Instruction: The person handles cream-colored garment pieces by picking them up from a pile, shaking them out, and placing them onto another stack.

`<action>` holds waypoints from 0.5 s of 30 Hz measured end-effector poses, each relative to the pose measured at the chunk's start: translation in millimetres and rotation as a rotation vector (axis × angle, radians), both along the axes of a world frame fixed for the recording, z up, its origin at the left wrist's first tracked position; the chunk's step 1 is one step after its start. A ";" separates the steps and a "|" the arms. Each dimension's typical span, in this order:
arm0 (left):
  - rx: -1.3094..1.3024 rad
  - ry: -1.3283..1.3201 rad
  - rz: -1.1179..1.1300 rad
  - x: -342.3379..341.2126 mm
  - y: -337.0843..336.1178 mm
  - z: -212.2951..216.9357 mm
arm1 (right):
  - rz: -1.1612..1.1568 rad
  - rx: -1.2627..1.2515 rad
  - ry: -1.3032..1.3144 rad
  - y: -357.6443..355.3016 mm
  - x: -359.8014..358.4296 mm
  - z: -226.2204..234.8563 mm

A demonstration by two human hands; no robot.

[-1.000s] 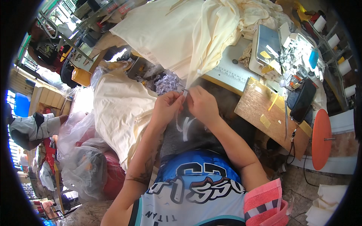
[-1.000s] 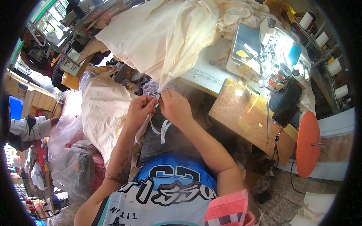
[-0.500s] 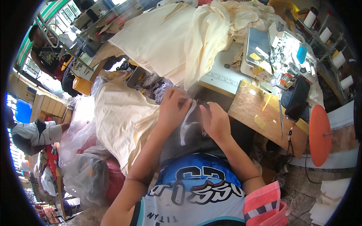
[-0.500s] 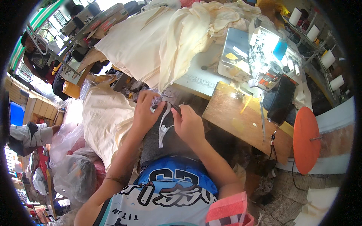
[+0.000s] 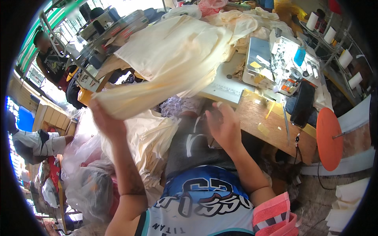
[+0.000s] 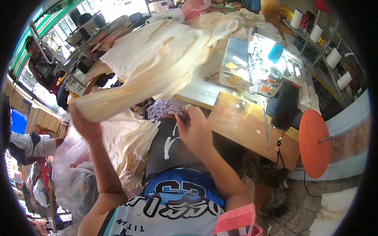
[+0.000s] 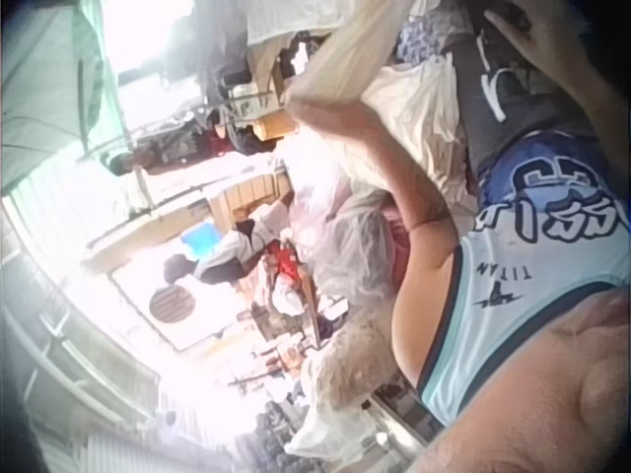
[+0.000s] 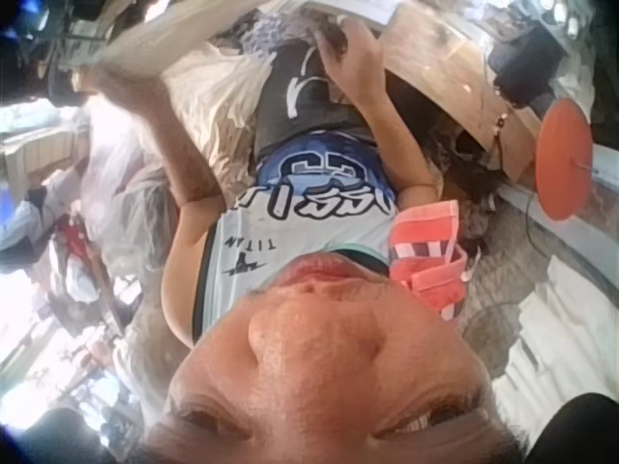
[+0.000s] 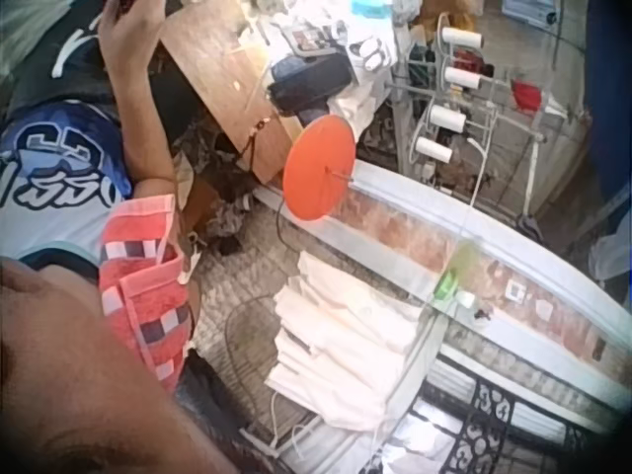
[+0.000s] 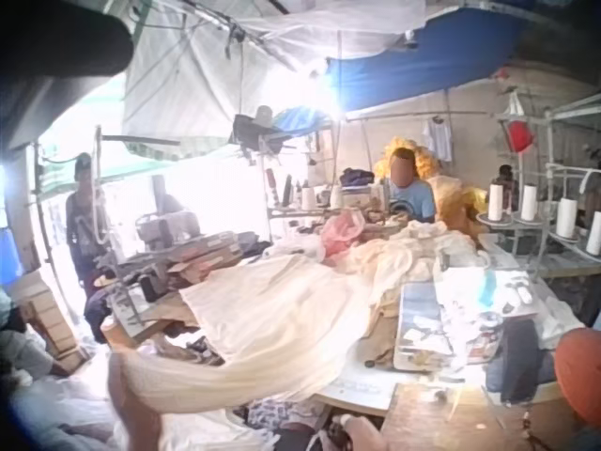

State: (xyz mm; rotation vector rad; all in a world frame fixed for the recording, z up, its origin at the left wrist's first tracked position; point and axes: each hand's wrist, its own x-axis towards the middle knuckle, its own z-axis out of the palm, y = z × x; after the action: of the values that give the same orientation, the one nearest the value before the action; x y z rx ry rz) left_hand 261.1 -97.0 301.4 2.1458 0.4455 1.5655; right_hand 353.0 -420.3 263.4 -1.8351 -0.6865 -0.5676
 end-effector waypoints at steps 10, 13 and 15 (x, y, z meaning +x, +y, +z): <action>0.283 -0.019 0.609 -247.5 22.9 79.4 | 0.337 0.178 -0.196 76.1 37.0 76.1; 0.401 -0.012 0.808 -278.2 22.1 89.8 | 0.517 0.142 -0.220 118.1 52.9 87.0; 0.219 -0.220 0.660 -299.4 29.3 93.9 | 0.604 -0.014 -0.141 135.3 65.8 82.0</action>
State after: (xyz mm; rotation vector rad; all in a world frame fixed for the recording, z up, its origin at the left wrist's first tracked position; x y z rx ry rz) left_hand -38.3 -67.7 395.4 2.0535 1.0215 2.2651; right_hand 418.7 -285.0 345.4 -1.4995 -1.2787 -0.2883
